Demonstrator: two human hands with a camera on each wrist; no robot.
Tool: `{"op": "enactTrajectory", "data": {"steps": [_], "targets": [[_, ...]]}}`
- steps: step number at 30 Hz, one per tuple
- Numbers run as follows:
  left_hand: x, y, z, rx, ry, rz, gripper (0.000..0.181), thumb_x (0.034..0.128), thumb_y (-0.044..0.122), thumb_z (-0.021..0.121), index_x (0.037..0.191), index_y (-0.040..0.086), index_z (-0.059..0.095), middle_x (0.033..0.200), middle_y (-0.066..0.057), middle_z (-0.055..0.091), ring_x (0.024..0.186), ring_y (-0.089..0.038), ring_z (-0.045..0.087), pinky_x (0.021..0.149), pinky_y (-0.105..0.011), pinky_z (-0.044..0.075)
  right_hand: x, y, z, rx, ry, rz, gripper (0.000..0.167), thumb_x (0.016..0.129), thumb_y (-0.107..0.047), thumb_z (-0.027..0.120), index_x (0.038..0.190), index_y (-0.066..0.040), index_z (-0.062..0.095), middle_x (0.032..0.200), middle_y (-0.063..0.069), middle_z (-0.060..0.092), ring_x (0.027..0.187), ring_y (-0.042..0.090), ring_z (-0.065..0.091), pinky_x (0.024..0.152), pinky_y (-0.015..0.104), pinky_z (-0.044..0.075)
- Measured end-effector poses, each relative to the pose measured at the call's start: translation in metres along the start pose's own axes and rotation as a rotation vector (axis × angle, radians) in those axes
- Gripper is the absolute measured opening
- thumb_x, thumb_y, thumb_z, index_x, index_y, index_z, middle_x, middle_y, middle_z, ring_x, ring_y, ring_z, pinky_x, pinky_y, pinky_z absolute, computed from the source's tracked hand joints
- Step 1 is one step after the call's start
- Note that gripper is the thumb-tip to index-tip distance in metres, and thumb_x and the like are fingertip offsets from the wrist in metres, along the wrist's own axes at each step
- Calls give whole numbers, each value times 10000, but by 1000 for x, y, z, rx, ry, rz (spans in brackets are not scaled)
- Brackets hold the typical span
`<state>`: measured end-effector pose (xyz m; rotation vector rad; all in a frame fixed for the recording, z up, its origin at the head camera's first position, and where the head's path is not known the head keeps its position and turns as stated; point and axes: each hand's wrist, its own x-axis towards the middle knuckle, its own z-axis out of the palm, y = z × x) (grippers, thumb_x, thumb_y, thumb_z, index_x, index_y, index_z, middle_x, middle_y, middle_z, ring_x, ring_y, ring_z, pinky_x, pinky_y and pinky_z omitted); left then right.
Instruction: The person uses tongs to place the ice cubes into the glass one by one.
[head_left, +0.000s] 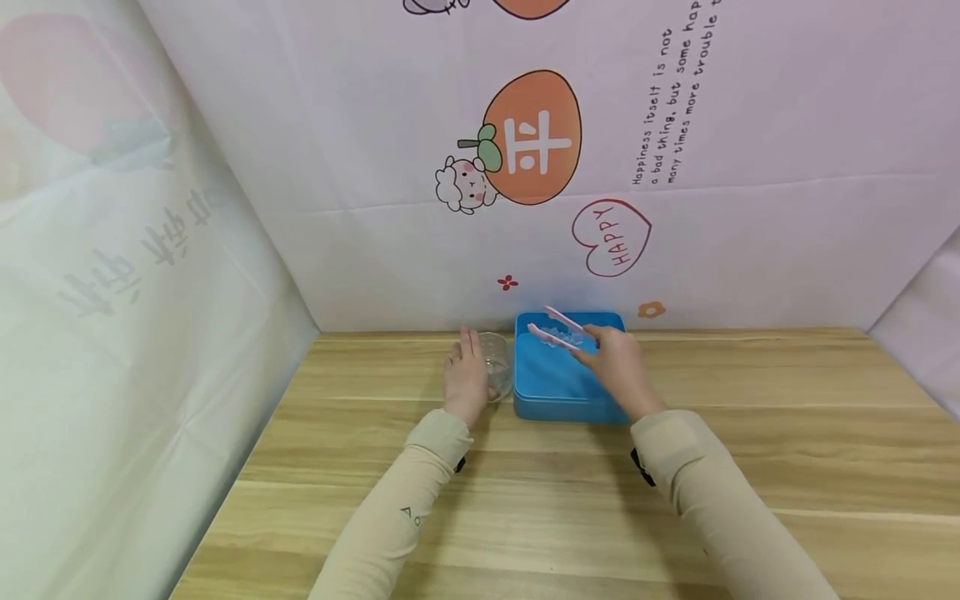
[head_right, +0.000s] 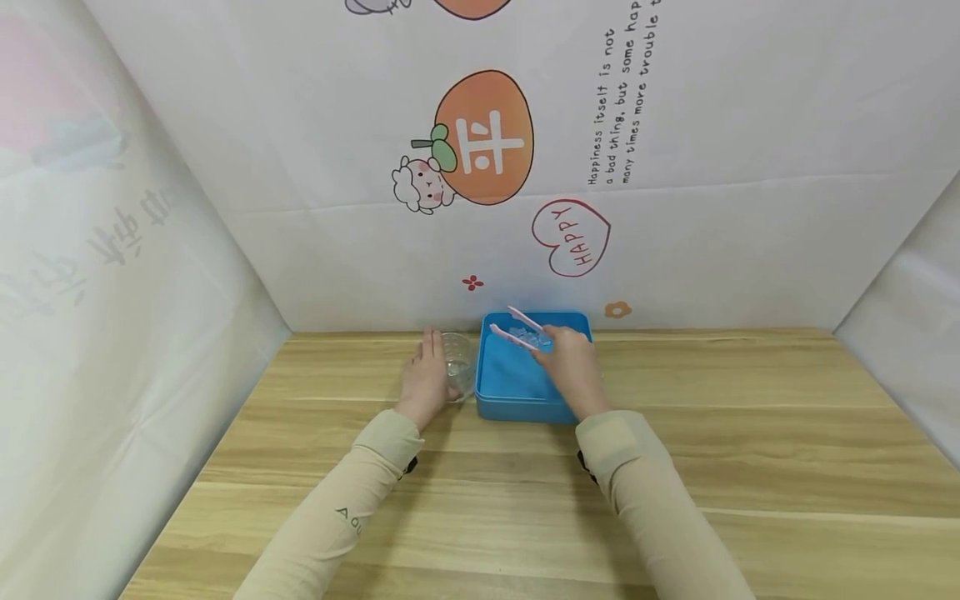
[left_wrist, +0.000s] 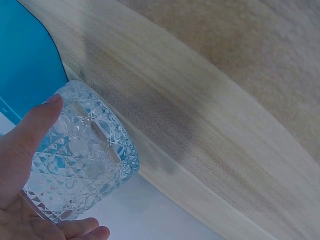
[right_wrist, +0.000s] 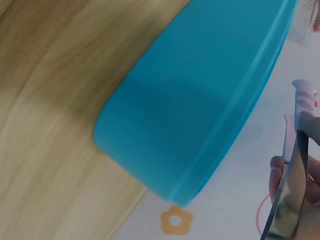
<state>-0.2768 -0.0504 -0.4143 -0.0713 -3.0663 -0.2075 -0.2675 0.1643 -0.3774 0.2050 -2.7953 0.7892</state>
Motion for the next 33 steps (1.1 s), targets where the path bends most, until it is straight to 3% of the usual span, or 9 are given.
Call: {"op": "enactTrajectory", "data": {"steps": [6,20,33], "targets": [[-1,1,-1,6,4,5,1097,705,357,833,1494,-39,180,1576,-204,209,1384,-335,391,1089,-417,416,2,11,4,-59,-47,61,462,889,-179,673,1250,90,572,1205,305,613,1090,439,600,909,512,519],[-3,1,-2,22,14,2,1093,704,366,831,1491,-41,190,1574,-200,219,1378,-328,402,1088,-415,418,3,26,15,-136,-105,91,474,892,-178,667,1262,98,559,1251,313,581,1114,449,586,921,535,503],[-1,1,0,26,7,-6,1118,693,388,833,1495,-33,178,1576,-198,214,1386,-335,391,1097,-416,409,4,28,22,-146,-145,129,443,891,-149,665,1239,107,570,1185,306,618,997,396,632,852,500,544]]}}
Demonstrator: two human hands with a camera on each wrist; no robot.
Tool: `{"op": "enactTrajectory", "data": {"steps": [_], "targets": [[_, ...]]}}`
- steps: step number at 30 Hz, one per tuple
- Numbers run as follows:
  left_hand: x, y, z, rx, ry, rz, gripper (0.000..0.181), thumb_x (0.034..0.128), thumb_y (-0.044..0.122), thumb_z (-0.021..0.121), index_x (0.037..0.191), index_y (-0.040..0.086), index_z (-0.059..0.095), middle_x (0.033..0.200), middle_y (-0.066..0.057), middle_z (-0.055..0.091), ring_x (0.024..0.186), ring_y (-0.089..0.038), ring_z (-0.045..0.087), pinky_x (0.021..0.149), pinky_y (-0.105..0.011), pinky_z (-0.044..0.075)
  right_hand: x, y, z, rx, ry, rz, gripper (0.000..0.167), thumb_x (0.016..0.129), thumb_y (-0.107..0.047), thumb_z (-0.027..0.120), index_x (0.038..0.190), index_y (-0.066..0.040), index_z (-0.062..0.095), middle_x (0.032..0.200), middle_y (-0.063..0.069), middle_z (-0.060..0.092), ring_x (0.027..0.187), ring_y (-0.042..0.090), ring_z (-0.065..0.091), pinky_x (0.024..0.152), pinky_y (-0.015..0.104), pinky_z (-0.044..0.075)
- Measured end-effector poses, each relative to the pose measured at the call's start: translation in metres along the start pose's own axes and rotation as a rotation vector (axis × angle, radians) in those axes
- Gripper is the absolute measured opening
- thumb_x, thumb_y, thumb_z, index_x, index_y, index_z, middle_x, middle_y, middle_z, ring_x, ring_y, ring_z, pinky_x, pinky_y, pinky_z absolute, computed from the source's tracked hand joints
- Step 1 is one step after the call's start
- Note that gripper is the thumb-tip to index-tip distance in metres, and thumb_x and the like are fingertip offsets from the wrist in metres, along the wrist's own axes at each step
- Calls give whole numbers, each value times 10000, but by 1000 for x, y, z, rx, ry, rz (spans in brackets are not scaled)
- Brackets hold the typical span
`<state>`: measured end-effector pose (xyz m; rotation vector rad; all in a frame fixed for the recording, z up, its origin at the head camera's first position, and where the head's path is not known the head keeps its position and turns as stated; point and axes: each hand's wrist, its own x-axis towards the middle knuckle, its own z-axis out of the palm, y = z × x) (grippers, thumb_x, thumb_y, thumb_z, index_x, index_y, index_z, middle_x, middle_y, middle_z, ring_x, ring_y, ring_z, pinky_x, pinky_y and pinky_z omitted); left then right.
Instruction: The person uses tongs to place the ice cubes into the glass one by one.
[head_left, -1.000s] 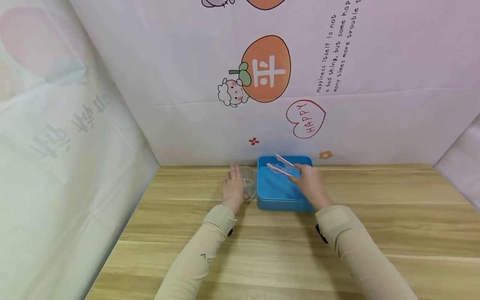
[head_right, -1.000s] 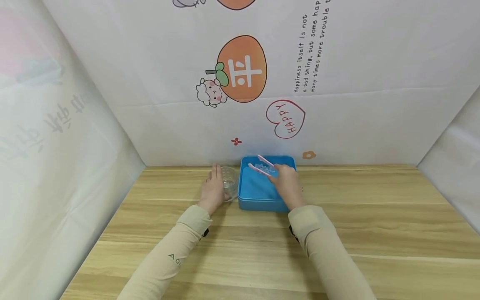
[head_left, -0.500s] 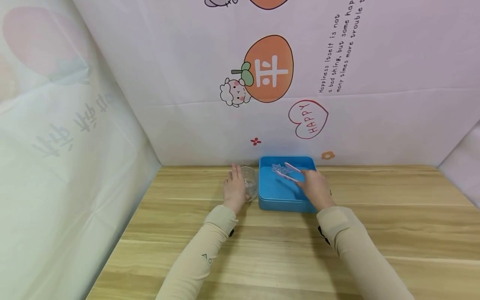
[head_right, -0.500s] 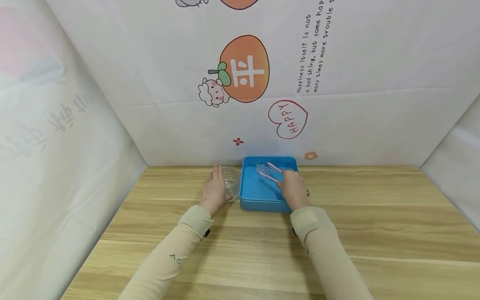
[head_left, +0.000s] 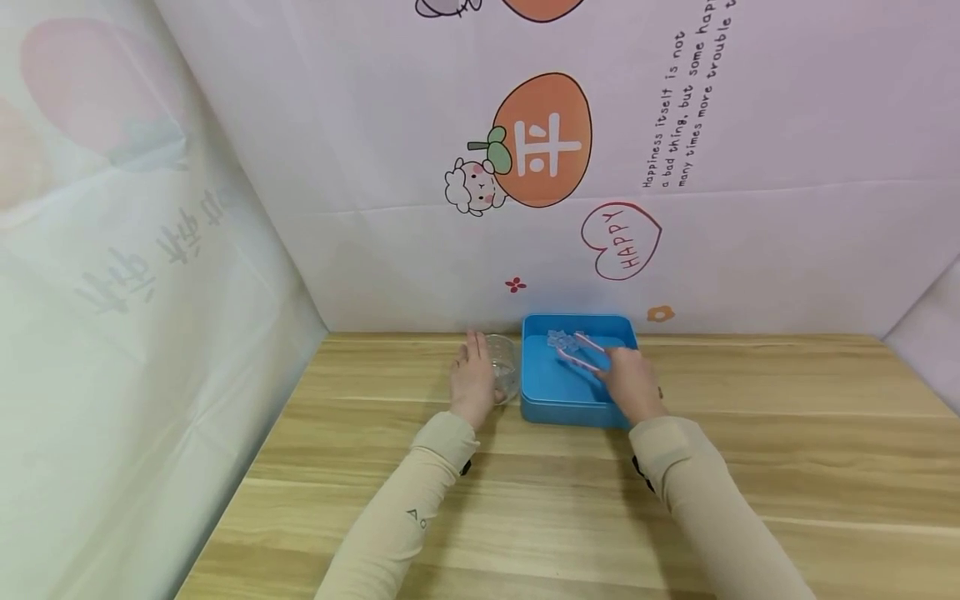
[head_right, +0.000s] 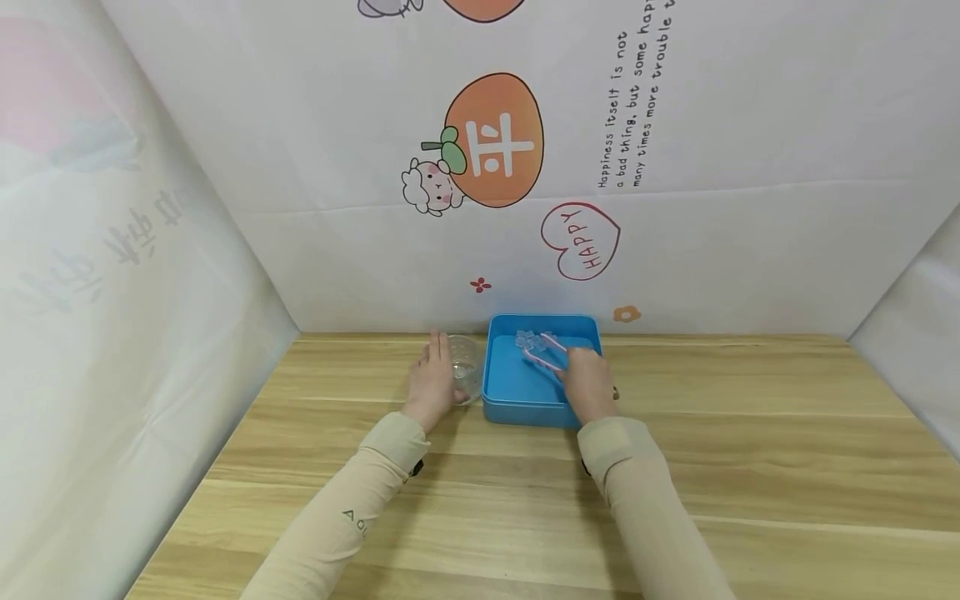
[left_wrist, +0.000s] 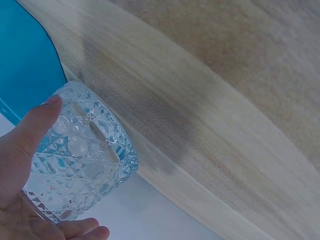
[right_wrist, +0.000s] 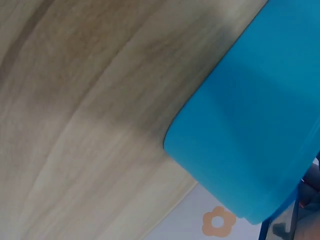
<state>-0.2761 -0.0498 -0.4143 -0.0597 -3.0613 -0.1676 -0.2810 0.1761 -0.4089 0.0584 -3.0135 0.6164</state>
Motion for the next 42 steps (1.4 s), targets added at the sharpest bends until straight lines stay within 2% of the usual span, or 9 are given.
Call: {"op": "enactTrajectory", "data": {"steps": [5,9,21,31,42], "targets": [[-1,0,0,3,-7,5,1116,704,389,825,1498,-36,166,1579,-204,200,1384,-333,393,1101,-413,405,1,0,5,-34,13,14,432,887,-152,670,1228,98,584,1144,297,637,956,388,643,810,492,553],[-2,0,0,0,14,16,1112,688,380,837,1488,-46,192,1567,-214,224,1366,-338,414,1084,-416,420,2,-1,7,-28,9,23,419,895,-144,658,1225,103,583,1137,300,638,962,393,640,827,500,548],[2,-1,4,21,8,11,1122,705,395,823,1498,-41,159,1578,-205,202,1384,-325,394,1098,-408,409,2,-3,7,0,-39,26,400,912,-157,638,1239,68,592,1250,280,598,1138,432,573,936,529,499],[2,-1,4,-10,-1,1,1128,697,378,834,1500,-36,158,1580,-201,199,1395,-334,375,1110,-420,393,0,-5,8,10,-28,-49,336,885,-128,667,1158,67,650,1125,255,672,1003,381,645,858,496,542],[2,-1,3,-29,-16,-2,1117,714,361,825,1505,-32,141,1587,-198,178,1408,-335,354,1122,-421,378,-1,-6,9,-12,-8,-63,305,871,-118,682,1121,57,674,1061,236,698,918,347,663,812,478,553]]}}
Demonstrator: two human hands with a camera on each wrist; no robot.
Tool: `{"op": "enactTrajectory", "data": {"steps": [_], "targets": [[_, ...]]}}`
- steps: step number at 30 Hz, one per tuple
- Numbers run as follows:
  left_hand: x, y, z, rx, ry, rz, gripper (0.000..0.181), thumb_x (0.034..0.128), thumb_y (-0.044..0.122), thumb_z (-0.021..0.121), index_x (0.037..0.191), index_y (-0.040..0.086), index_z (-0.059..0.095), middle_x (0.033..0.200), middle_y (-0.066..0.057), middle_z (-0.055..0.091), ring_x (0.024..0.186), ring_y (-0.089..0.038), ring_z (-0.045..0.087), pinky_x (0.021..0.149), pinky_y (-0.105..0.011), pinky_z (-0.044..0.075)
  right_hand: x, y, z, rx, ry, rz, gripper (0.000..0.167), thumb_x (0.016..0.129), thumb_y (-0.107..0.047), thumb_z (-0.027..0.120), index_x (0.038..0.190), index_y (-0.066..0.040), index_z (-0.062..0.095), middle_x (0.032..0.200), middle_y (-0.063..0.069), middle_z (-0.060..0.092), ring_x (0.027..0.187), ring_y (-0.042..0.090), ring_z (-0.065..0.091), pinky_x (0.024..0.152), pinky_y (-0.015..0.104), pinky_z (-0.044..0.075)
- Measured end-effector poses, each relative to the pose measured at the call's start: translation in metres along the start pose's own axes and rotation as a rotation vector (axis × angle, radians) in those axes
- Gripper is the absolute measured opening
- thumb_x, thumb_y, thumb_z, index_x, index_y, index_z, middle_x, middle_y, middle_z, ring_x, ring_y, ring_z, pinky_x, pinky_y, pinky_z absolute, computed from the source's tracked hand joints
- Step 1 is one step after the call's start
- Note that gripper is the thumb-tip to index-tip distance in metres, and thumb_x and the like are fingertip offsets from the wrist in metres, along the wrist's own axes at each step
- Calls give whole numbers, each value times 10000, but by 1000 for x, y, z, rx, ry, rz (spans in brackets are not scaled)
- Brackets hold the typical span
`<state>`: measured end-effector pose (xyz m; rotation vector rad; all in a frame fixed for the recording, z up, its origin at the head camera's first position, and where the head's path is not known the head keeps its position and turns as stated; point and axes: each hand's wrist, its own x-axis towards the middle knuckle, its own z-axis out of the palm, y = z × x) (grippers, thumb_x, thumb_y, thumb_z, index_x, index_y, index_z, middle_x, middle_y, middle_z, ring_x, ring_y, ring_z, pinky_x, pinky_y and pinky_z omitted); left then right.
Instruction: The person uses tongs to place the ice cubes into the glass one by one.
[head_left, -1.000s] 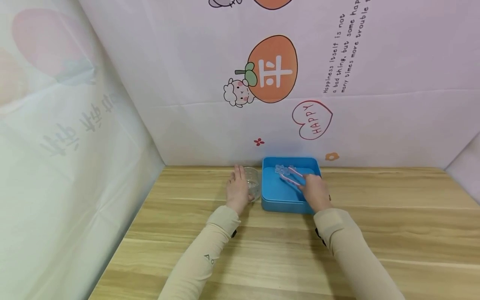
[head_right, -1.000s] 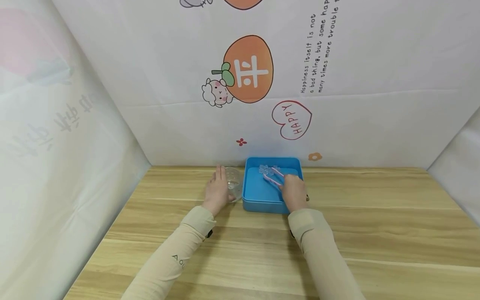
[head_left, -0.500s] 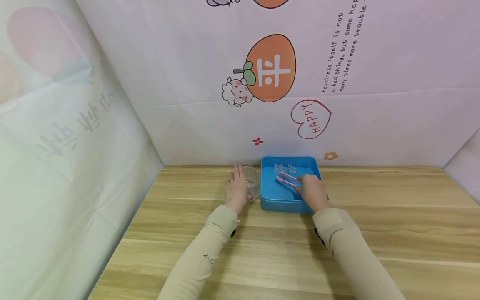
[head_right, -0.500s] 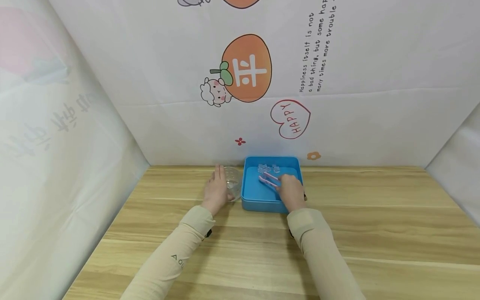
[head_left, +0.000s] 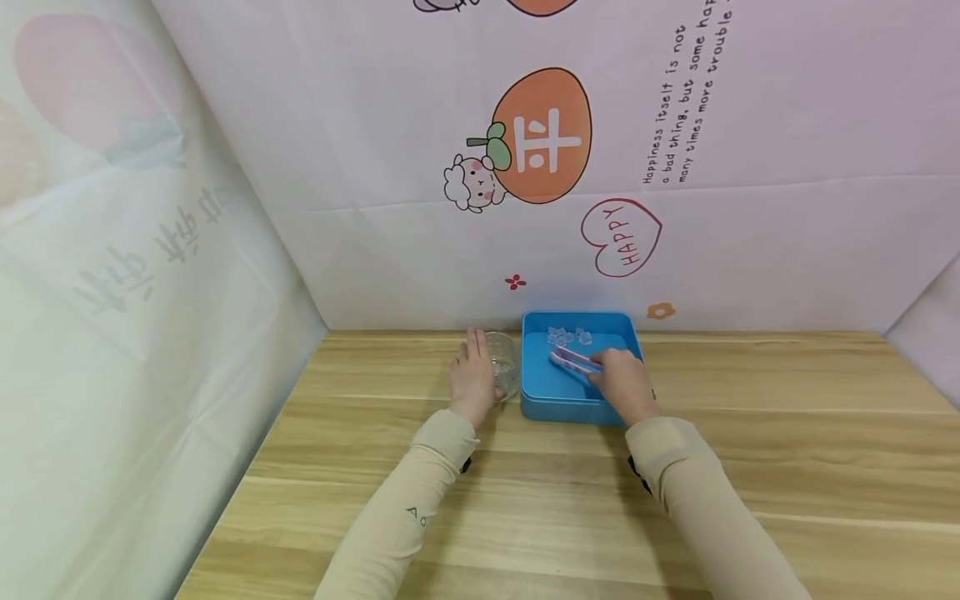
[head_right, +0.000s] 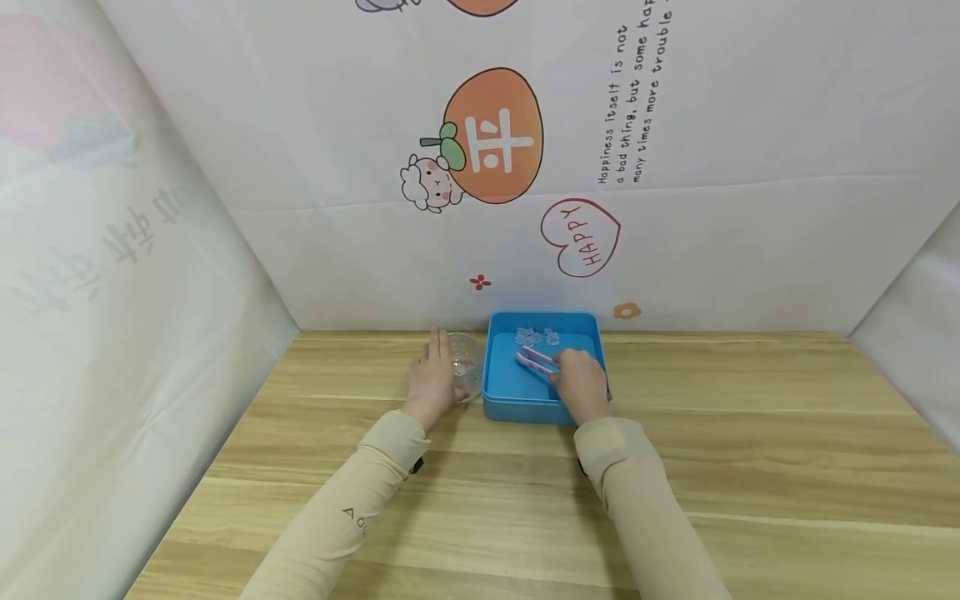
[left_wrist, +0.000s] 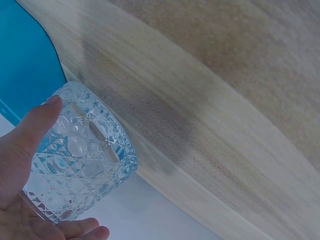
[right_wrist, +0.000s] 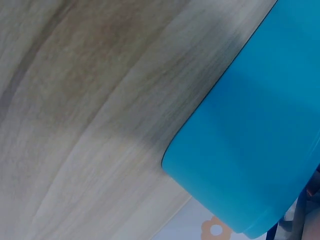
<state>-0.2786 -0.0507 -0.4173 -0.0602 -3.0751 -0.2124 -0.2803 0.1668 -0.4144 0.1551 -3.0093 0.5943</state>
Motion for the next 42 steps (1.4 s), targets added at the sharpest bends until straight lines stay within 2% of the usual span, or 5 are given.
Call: {"op": "enactTrajectory", "data": {"steps": [11,18,31,37,42], "targets": [[-4,0,-1,3,52,12,1120,669,345,851,1486,-45,192,1562,-216,234,1359,-346,425,1068,-423,431,-3,2,-1,3,27,-6,306,873,-122,681,1131,43,676,1069,236,695,936,354,665,787,459,568],[-4,1,-2,-8,29,11,1101,694,330,840,1493,-40,178,1572,-208,212,1369,-342,411,1090,-426,412,-5,9,-5,62,46,16,330,891,-109,657,1180,50,646,1121,256,672,969,369,646,818,477,561],[-3,1,-3,-8,5,-5,1077,724,326,823,1501,-22,163,1585,-188,188,1386,-325,391,1115,-421,387,-11,6,-19,94,215,-88,308,855,-105,694,1120,53,680,980,257,708,753,323,662,651,404,569],[-3,1,-3,-12,4,-5,1077,724,324,823,1501,-26,164,1584,-194,189,1382,-331,395,1112,-426,389,-12,-6,-23,130,189,-85,334,856,-139,701,1154,9,678,927,231,720,585,200,558,457,218,386],[-2,1,-3,1,10,-5,1091,712,342,829,1499,-30,170,1580,-198,199,1377,-331,404,1108,-422,395,-13,-11,-23,147,155,-126,335,858,-152,700,1159,-9,681,842,196,721,524,148,499,432,197,313]]}}
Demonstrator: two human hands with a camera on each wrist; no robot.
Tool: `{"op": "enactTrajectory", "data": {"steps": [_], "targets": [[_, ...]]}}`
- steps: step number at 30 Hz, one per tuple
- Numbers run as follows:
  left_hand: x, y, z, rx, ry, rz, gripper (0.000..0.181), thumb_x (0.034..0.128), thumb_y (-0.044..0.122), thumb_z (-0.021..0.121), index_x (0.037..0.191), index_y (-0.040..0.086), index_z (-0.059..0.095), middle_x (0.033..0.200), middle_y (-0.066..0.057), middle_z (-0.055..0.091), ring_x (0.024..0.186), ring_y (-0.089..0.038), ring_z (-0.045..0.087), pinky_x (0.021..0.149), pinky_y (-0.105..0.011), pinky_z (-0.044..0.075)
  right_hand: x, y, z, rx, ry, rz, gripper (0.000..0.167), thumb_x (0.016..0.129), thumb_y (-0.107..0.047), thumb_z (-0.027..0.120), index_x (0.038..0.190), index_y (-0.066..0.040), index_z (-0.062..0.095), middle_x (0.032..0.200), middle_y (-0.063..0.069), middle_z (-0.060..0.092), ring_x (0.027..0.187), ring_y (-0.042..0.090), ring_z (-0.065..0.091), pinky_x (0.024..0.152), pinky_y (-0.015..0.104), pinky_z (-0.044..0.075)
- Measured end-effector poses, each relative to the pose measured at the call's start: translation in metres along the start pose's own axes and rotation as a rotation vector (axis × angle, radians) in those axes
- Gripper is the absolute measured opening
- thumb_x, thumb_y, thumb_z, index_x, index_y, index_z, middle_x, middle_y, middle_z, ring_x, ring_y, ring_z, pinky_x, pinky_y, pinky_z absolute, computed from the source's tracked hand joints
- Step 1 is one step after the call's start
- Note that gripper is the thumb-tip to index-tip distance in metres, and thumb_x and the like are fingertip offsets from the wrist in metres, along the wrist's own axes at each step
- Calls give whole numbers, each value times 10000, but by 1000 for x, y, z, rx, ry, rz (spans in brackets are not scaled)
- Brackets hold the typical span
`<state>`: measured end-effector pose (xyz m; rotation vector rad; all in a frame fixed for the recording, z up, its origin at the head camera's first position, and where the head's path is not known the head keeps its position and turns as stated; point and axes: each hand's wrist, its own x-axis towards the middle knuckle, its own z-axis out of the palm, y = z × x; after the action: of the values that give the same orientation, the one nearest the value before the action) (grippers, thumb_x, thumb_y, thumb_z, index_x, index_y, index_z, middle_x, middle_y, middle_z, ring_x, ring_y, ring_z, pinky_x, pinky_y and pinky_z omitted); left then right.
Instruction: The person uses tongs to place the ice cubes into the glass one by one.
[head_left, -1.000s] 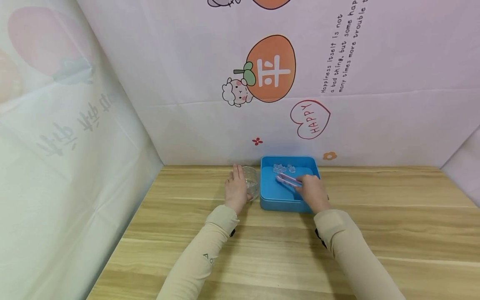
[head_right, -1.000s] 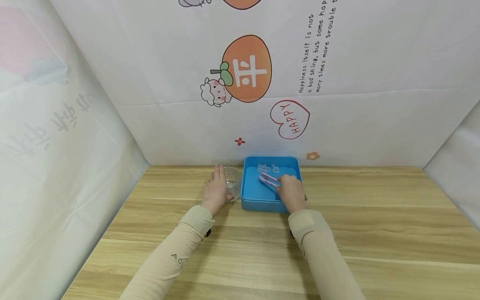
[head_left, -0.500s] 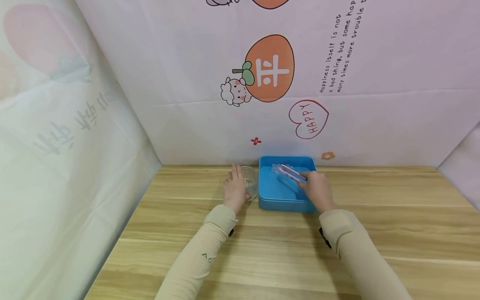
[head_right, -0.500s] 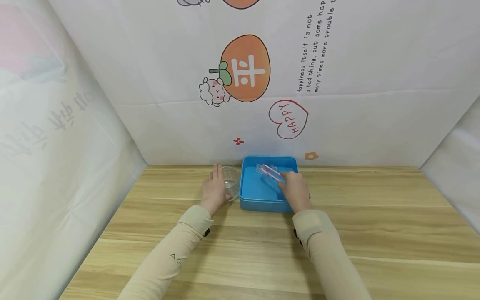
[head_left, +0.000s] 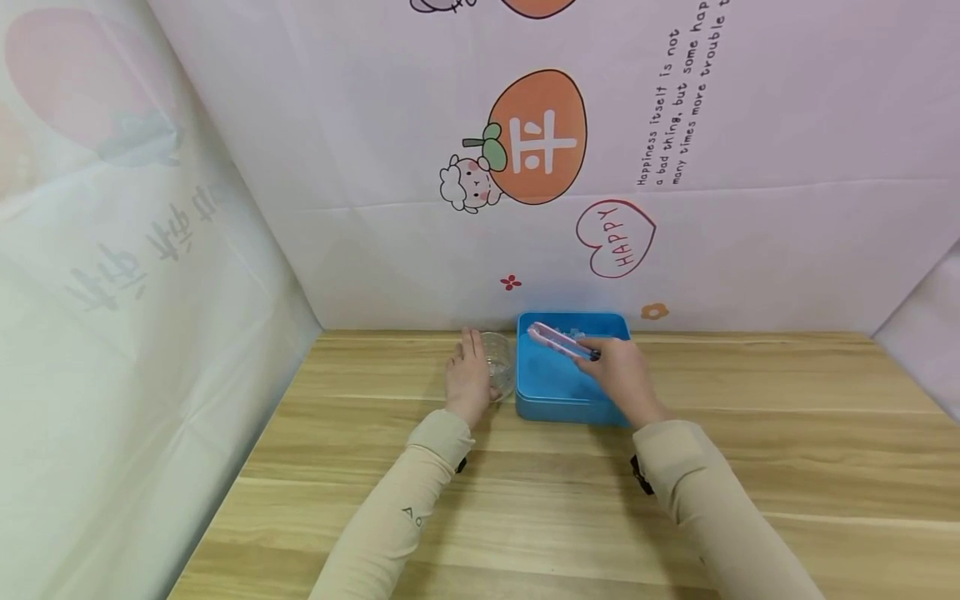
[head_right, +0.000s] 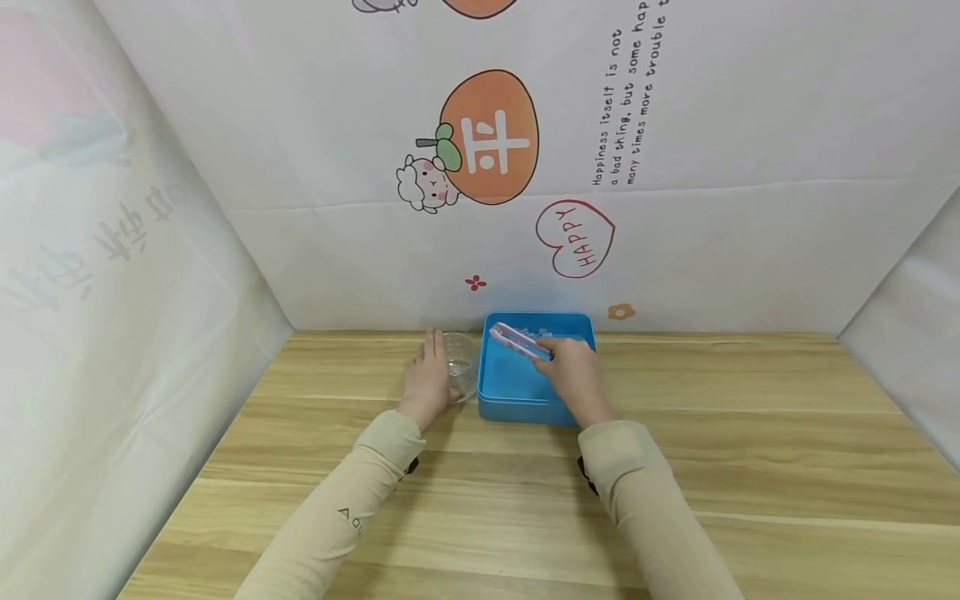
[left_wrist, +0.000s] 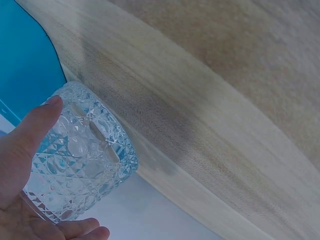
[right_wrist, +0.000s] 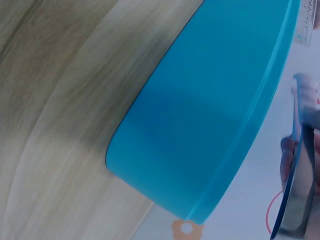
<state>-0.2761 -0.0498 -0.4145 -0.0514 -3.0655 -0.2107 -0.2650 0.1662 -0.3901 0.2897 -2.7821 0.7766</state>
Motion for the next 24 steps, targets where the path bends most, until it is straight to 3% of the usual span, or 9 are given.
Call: {"op": "enactTrajectory", "data": {"steps": [11,24], "targets": [[0,-1,0,-15,-4,-2,1098,704,334,836,1499,-29,171,1578,-197,204,1383,-333,394,1116,-425,386,0,-15,3,81,-65,-52,313,849,-133,708,1141,-21,695,1003,230,714,676,196,613,491,191,424],[3,0,1,-37,-19,-12,1093,711,301,834,1504,-23,155,1588,-191,181,1405,-333,360,1133,-425,364,1,-28,6,24,-176,-117,336,851,-140,705,1170,-34,683,890,166,728,601,126,563,485,190,427]]}}
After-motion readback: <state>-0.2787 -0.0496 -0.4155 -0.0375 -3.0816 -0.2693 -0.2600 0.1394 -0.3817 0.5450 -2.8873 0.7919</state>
